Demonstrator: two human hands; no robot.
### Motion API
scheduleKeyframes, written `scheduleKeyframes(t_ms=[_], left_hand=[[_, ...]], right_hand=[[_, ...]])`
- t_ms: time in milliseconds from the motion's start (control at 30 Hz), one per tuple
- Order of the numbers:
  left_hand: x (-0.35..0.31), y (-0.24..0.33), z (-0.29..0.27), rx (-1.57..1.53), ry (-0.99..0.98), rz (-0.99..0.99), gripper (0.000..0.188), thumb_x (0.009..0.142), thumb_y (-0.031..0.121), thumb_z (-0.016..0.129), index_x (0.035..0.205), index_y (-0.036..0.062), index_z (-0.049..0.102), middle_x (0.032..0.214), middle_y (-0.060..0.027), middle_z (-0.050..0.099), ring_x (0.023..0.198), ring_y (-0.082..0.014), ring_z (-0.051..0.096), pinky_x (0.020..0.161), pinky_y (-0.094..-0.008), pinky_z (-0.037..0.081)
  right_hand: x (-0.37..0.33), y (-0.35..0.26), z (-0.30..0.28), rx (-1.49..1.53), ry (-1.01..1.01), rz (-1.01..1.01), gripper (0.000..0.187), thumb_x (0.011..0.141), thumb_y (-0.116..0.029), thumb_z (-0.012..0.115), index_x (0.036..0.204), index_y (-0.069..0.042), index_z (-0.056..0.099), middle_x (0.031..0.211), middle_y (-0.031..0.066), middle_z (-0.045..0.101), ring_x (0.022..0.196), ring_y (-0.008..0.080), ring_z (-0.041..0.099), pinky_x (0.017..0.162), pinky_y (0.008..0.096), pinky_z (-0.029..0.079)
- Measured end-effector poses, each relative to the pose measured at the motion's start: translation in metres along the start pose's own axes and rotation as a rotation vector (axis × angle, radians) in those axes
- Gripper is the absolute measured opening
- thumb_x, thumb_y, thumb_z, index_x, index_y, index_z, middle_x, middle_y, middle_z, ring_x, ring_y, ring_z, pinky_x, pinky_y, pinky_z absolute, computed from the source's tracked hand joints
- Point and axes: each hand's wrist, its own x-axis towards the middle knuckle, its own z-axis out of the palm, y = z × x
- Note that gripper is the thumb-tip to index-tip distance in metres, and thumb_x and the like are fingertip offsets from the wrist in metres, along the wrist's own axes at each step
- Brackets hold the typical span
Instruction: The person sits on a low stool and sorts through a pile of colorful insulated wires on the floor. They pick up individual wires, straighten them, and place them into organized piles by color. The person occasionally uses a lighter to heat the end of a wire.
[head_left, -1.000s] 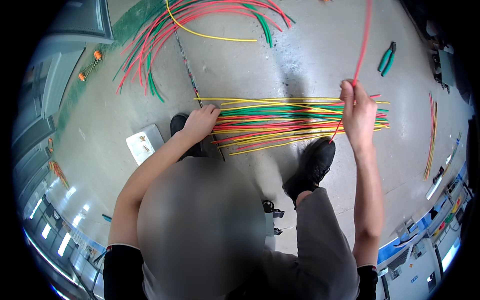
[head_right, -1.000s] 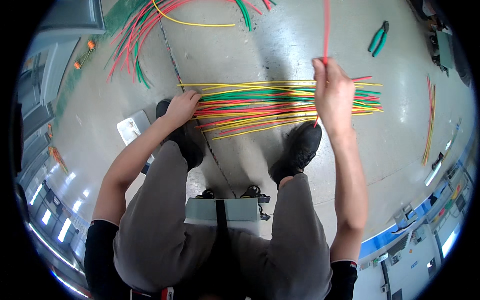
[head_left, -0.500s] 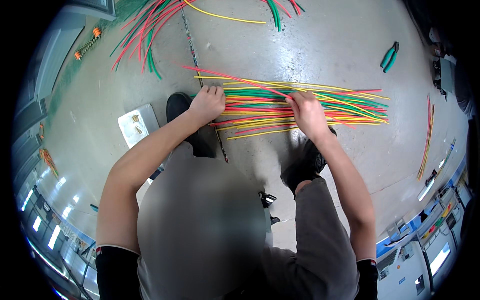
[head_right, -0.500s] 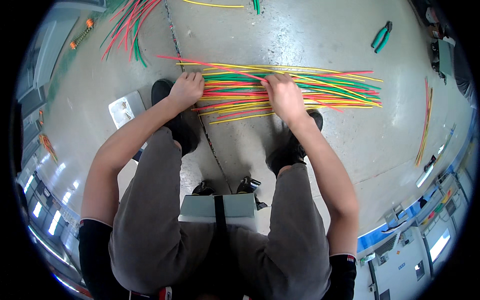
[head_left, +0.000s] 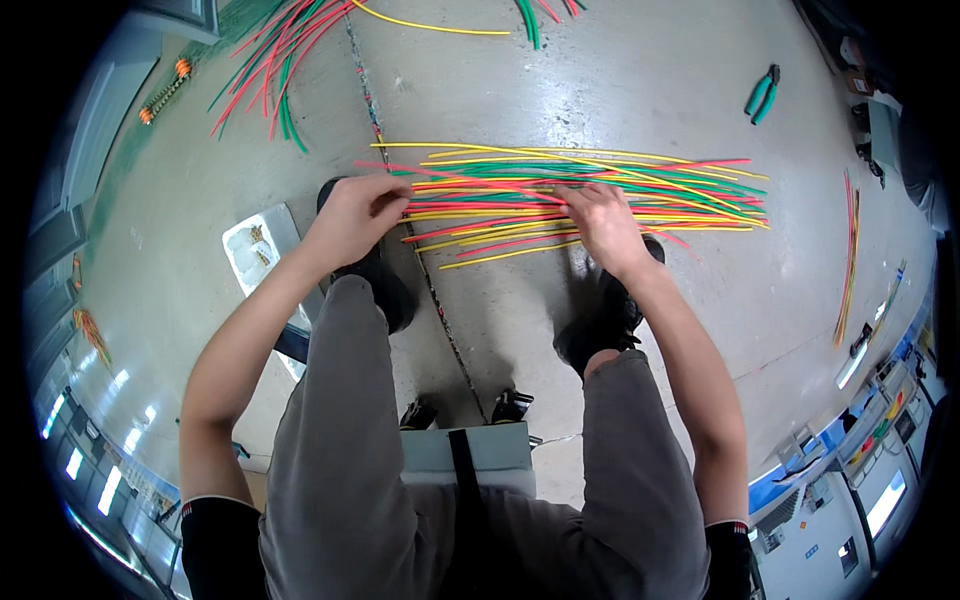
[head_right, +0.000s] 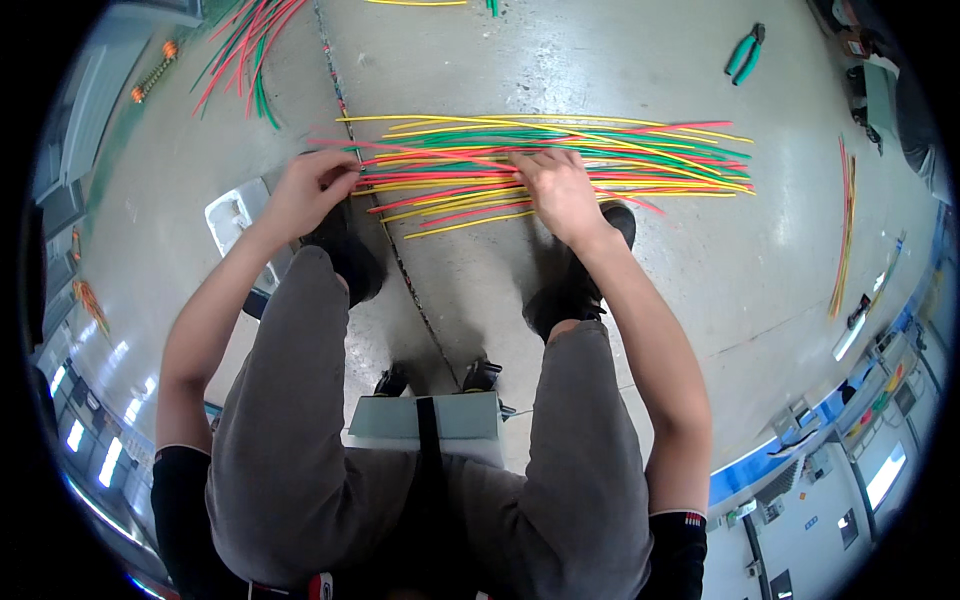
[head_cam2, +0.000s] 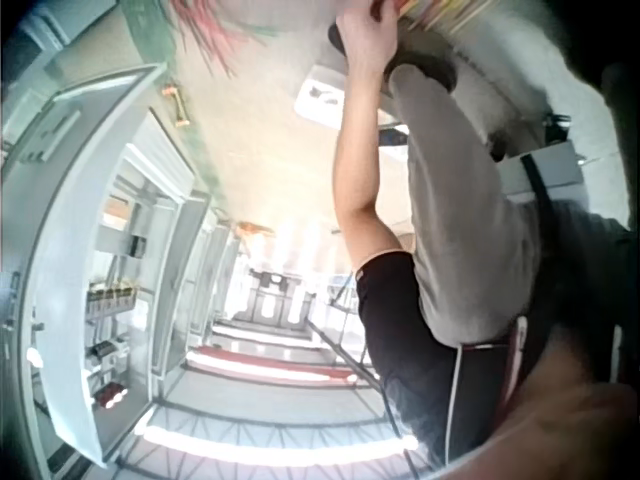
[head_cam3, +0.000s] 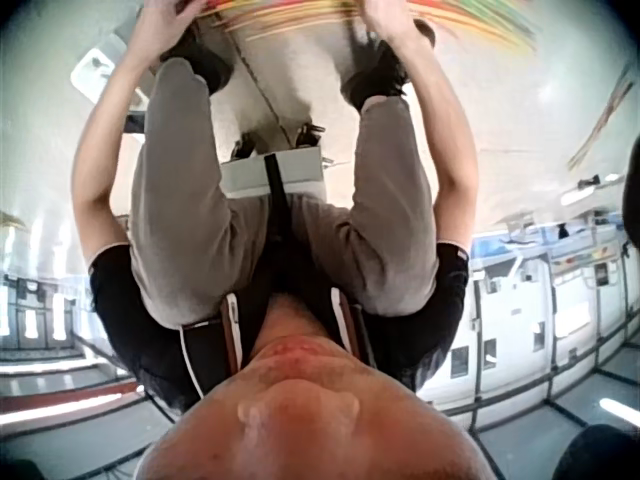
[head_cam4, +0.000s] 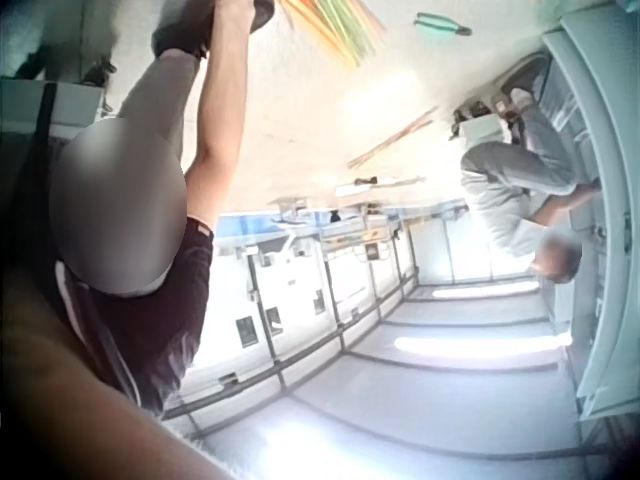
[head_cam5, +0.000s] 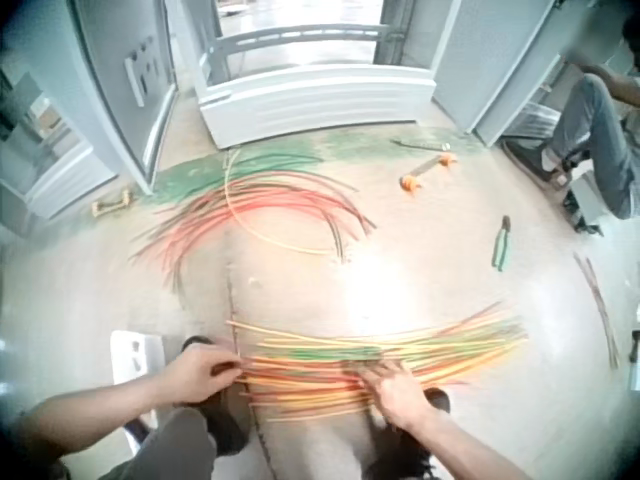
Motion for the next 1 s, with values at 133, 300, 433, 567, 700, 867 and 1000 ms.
scheduleKeyframes(t_ms=[133, 300, 433, 567, 700, 867, 1000], left_hand=[[-0.015, -0.002, 0.002, -0.429, 0.111, -0.22, 0.015, 0.092, 0.004, 0.055, 0.105, -0.0035, 0.06, 0.083, -0.0038, 0.064, 0.077, -0.0095, 0.063, 0.063, -0.0233, 0.049], [-0.016, -0.018, 0.0, -0.524, 0.242, -0.217, 0.021, 0.093, 0.005, 0.056, 0.111, -0.0039, 0.055, 0.094, -0.0082, 0.062, 0.08, -0.0134, 0.062, 0.066, -0.0237, 0.048], [-0.011, -0.008, 0.01, -0.785, 0.37, -0.213, 0.027, 0.093, 0.004, 0.055, 0.118, -0.005, 0.05, 0.098, -0.0099, 0.062, 0.085, -0.0159, 0.063, 0.069, -0.0256, 0.049], [-0.011, -0.013, 0.021, -0.851, 0.365, -0.176, 0.029, 0.092, 0.001, 0.053, 0.12, -0.0046, 0.048, 0.103, -0.0107, 0.062, 0.09, -0.0175, 0.063, 0.071, -0.0274, 0.049], [-0.003, -0.01, 0.023, -0.831, 0.381, -0.21, 0.031, 0.092, 0.003, 0.054, 0.121, -0.0045, 0.048, 0.103, -0.0108, 0.062, 0.087, -0.0169, 0.063, 0.068, -0.0273, 0.05], [0.004, -0.031, 0.018, -0.746, 0.33, -0.29, 0.026, 0.093, 0.008, 0.055, 0.115, -0.005, 0.053, 0.094, -0.0095, 0.064, 0.079, -0.0157, 0.064, 0.065, -0.026, 0.049], [0.006, -0.045, 0.03, -0.929, 0.247, -0.42, 0.02, 0.093, 0.011, 0.058, 0.108, -0.0019, 0.058, 0.092, -0.0076, 0.065, 0.074, -0.0138, 0.063, 0.065, -0.0256, 0.049]], right_hand=[[-0.001, -0.01, -0.019, 0.057, -0.127, 0.083, 0.024, 0.085, -0.008, 0.058, 0.108, -0.004, 0.061, 0.085, 0.0142, 0.062, 0.082, 0.0331, 0.061, 0.071, 0.0422, 0.049], [-0.001, -0.02, -0.042, 0.136, -0.12, 0.054, 0.019, 0.087, -0.007, 0.058, 0.105, -0.002, 0.061, 0.085, 0.0157, 0.063, 0.08, 0.0358, 0.061, 0.067, 0.0453, 0.049], [-0.011, -0.009, -0.042, 0.252, -0.207, 0.111, 0.017, 0.088, -0.009, 0.056, 0.102, 0.0, 0.062, 0.087, 0.0201, 0.063, 0.081, 0.0391, 0.061, 0.068, 0.0463, 0.048], [-0.018, -0.011, -0.041, 0.332, -0.23, 0.157, 0.014, 0.089, -0.008, 0.056, 0.098, 0.002, 0.06, 0.083, 0.0229, 0.061, 0.08, 0.0418, 0.059, 0.067, 0.0471, 0.047], [-0.021, -0.006, -0.038, 0.308, -0.194, 0.141, 0.015, 0.089, -0.008, 0.056, 0.1, 0.001, 0.061, 0.085, 0.0221, 0.062, 0.08, 0.0411, 0.06, 0.068, 0.0467, 0.048], [-0.011, 0.001, -0.04, 0.198, -0.104, 0.099, 0.015, 0.089, -0.009, 0.054, 0.099, -0.001, 0.062, 0.086, 0.0195, 0.063, 0.083, 0.0383, 0.061, 0.069, 0.0463, 0.048], [0.002, 0.019, -0.021, 0.065, -0.175, 0.156, 0.023, 0.087, -0.008, 0.055, 0.108, -0.002, 0.062, 0.095, 0.0173, 0.065, 0.088, 0.0363, 0.061, 0.075, 0.0445, 0.049]])
